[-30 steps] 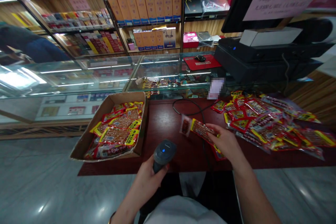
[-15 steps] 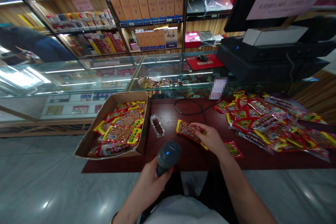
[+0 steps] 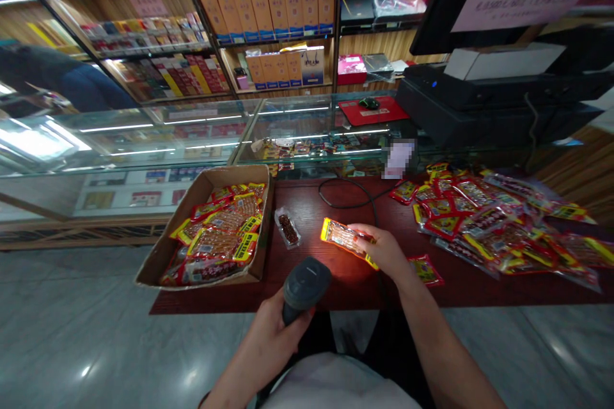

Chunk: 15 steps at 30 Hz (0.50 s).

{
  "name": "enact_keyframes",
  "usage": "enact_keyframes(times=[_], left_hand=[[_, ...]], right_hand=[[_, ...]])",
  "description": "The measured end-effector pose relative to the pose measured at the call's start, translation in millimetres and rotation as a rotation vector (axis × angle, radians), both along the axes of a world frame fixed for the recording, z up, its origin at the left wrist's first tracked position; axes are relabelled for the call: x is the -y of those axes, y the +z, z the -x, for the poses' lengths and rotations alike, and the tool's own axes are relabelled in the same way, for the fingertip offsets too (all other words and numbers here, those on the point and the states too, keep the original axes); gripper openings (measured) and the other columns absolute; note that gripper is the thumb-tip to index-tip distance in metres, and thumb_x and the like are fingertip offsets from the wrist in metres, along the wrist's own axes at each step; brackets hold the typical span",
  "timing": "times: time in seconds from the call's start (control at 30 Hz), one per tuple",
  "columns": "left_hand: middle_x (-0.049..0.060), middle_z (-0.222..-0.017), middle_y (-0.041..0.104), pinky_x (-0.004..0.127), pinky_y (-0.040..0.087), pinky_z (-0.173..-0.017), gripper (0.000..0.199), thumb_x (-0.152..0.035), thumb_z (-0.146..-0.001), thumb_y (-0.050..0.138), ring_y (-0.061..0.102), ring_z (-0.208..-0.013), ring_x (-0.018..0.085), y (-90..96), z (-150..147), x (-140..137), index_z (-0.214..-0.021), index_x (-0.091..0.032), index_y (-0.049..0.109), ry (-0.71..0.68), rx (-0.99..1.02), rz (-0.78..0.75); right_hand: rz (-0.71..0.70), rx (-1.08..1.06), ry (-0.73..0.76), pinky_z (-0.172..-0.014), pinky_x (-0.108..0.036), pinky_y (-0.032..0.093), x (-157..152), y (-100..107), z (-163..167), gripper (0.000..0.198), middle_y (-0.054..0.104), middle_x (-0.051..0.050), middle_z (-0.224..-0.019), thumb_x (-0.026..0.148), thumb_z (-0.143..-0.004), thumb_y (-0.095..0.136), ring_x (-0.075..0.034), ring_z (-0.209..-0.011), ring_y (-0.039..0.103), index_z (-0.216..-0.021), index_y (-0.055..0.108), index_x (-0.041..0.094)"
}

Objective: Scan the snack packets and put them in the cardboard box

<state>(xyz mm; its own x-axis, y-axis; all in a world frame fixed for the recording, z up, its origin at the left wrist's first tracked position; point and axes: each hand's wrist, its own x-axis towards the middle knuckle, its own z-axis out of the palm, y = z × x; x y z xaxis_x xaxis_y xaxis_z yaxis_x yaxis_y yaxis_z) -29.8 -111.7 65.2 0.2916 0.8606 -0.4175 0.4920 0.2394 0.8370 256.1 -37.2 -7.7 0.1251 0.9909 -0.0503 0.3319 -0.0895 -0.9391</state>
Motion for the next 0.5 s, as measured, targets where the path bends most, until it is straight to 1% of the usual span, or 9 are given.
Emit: enact_keyframes(times=[0.2, 0.27, 0.37, 0.43, 0.5], left_hand=[[-0.006, -0.061, 0.055, 0.022, 0.039, -0.047, 0.015, -0.033, -0.089, 0.061, 0.053, -0.048, 0.012, -0.5, -2, -3, -0.092, -0.018, 0.061, 0.004, 0.03, 0.011], [-0.007, -0.059, 0.054, 0.021, 0.039, -0.046, 0.015, -0.033, -0.089, 0.061, 0.052, -0.047, 0.011, -0.6, -3, -4, -0.092, -0.018, 0.06, 0.009, 0.039, 0.013], [-0.008, -0.056, 0.052, 0.021, 0.038, -0.045, 0.016, -0.034, -0.089, 0.061, 0.051, -0.046, 0.011, -3.8, -4, -6, -0.092, -0.018, 0.059, 0.023, 0.045, 0.022], [-0.008, -0.058, 0.053, 0.021, 0.039, -0.045, 0.017, -0.034, -0.089, 0.061, 0.051, -0.046, 0.012, -8.5, -5, -8, -0.094, -0.018, 0.06, 0.028, 0.064, 0.028], [-0.007, -0.06, 0.056, 0.021, 0.039, -0.045, 0.018, -0.035, -0.089, 0.063, 0.052, -0.046, 0.012, -13.8, -7, -11, -0.095, -0.019, 0.06, 0.038, 0.093, 0.022]], right_hand=[[0.004, 0.021, 0.025, -0.101, -0.037, 0.055, 0, 0, 1, 0.04, 0.08, -0.004, -0.12, 0.028, -0.08, 0.062, -0.024, -0.111, 0.075, -0.116, 0.08, 0.025], [0.007, 0.005, 0.027, -0.1, -0.037, 0.056, 0, 2, 3, 0.04, 0.081, -0.005, -0.12, 0.029, -0.079, 0.062, -0.024, -0.11, 0.075, -0.115, 0.08, 0.024], [0.011, -0.039, 0.023, -0.095, -0.038, 0.058, 1, 6, 6, 0.042, 0.082, -0.006, -0.114, 0.029, -0.076, 0.062, -0.025, -0.104, 0.076, -0.113, 0.08, 0.022], [0.021, -0.057, 0.009, -0.092, -0.038, 0.06, 2, 7, 7, 0.041, 0.082, -0.006, -0.111, 0.029, -0.075, 0.063, -0.026, -0.101, 0.077, -0.111, 0.081, 0.022], [0.027, -0.06, -0.014, -0.092, -0.04, 0.06, 3, 8, 7, 0.039, 0.082, -0.006, -0.11, 0.031, -0.075, 0.065, -0.027, -0.101, 0.077, -0.109, 0.081, 0.023]])
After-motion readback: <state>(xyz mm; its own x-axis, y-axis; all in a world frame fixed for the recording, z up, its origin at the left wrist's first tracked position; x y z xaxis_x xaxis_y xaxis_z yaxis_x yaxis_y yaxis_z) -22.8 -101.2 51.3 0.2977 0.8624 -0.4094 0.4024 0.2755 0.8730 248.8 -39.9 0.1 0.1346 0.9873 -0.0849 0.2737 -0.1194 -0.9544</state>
